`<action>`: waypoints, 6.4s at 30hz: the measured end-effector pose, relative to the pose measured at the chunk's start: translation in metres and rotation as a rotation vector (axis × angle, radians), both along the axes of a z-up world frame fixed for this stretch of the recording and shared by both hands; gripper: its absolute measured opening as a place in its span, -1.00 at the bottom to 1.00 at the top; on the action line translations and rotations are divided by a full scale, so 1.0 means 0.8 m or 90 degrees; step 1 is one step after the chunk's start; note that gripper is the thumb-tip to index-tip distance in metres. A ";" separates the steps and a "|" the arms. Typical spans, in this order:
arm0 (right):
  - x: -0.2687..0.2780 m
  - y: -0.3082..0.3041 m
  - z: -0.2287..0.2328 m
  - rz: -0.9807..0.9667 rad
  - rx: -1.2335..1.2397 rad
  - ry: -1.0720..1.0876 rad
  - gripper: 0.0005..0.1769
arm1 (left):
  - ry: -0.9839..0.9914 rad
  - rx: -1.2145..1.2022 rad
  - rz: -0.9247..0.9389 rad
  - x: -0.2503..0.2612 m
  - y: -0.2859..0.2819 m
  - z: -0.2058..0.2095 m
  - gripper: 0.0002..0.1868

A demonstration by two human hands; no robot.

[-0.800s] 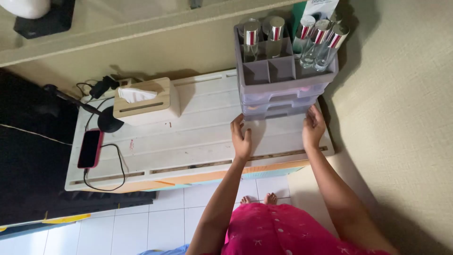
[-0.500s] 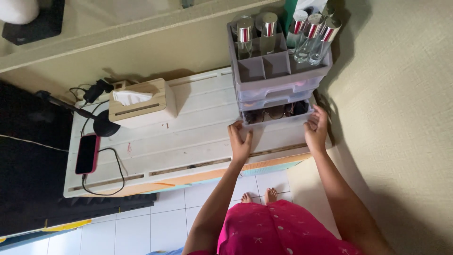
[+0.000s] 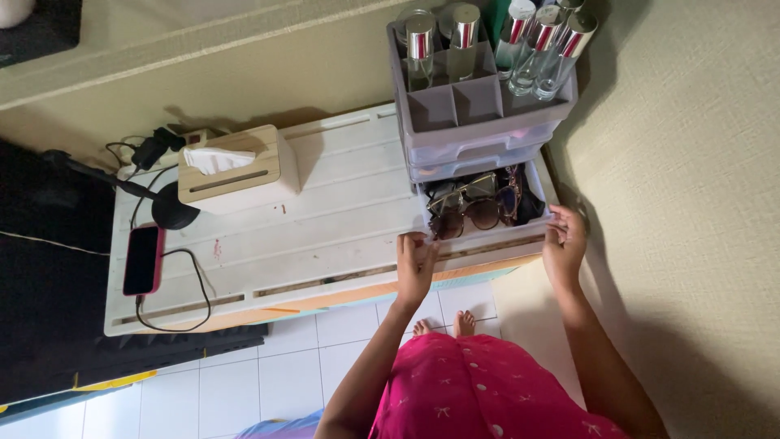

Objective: The person opens a plastic drawer unit and removes several pairs of eyeglasses and sunglasses, placing them on the table. They then open another drawer and remove a smartwatch, a small pouch, and other small accessories, arranging them on the table.

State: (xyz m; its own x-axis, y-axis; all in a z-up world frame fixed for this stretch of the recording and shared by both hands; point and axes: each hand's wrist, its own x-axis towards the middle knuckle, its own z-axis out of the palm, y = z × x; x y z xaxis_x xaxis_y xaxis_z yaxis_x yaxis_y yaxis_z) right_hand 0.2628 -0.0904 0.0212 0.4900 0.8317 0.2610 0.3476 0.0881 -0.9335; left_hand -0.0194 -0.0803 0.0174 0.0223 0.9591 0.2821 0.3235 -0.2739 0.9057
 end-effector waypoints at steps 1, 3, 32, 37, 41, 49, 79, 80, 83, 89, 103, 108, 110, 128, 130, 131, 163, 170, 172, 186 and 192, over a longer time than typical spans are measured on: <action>0.004 0.001 -0.011 0.001 -0.002 0.000 -0.40 | 0.000 -0.002 0.001 -0.001 0.000 0.001 -0.78; 0.012 0.004 -0.033 0.011 -0.008 -0.007 -0.44 | -0.007 0.011 -0.020 -0.003 0.001 0.004 -0.80; 0.038 0.065 -0.009 0.010 -0.226 -0.082 -0.59 | -0.137 -0.289 -0.088 0.001 0.138 -0.033 -0.25; 0.029 0.093 0.029 0.008 -0.297 0.022 -0.40 | -0.165 -0.341 -0.093 0.005 0.124 -0.023 -0.22; 0.045 0.138 0.000 0.064 -0.259 -0.210 -0.50 | -0.133 -0.211 -0.034 0.018 0.131 -0.041 -0.31; 0.052 0.147 -0.029 0.050 -0.277 -0.282 -0.56 | -0.368 -0.221 0.031 0.037 0.123 -0.028 -0.36; -0.025 0.117 0.057 0.323 -0.116 -0.507 -0.85 | 0.368 0.047 0.014 0.015 0.084 0.047 -0.82; -0.031 0.110 0.075 0.356 -0.128 -0.440 -0.83 | 0.305 0.064 0.013 0.011 0.084 0.048 -0.82; -0.062 0.104 0.125 0.409 -0.172 -0.313 -0.66 | 0.156 0.065 0.016 -0.016 0.074 0.099 -0.83; -0.178 0.119 0.134 0.587 -0.195 -0.138 -0.68 | -0.170 -0.067 0.114 -0.131 0.059 0.092 -0.59; -0.470 0.246 -0.096 0.544 -0.221 0.142 -0.62 | -0.139 -0.213 0.501 -0.378 0.114 -0.056 -0.54; -0.507 0.228 -0.068 0.651 -0.267 0.431 -0.25 | -0.118 -0.141 0.594 -0.454 0.155 -0.126 -0.44; -0.505 0.216 -0.034 0.670 -0.308 0.517 -0.17 | -0.086 -0.125 0.634 -0.463 0.159 -0.126 -0.48; -0.101 0.117 0.072 0.445 -0.180 -0.144 -0.74 | 0.093 0.154 0.204 -0.087 0.093 0.075 -0.64; -0.059 0.111 0.078 0.361 -0.215 -0.276 -0.77 | 0.171 0.178 0.049 -0.044 0.088 0.072 -0.73; -0.048 0.105 0.082 0.358 -0.254 -0.328 -0.82 | 0.319 0.209 0.013 -0.028 0.086 0.056 -0.80; -0.280 0.149 0.047 0.647 -0.106 0.142 -0.70 | -0.105 -0.064 0.259 -0.229 0.026 0.088 -0.48; -0.445 0.174 -0.020 0.629 -0.188 0.260 -0.70 | -0.297 -0.100 0.427 -0.344 0.024 0.035 -0.63; -0.480 0.180 -0.031 0.601 -0.197 0.253 -0.71 | -0.320 -0.116 0.459 -0.366 0.033 0.019 -0.67; -0.531 0.174 -0.043 0.562 -0.037 0.138 -0.60 | -0.010 -0.101 0.601 -0.435 0.096 -0.060 -0.53; -0.527 0.156 -0.008 0.586 0.027 0.016 -0.18 | 0.203 0.140 0.722 -0.371 0.069 -0.025 -0.34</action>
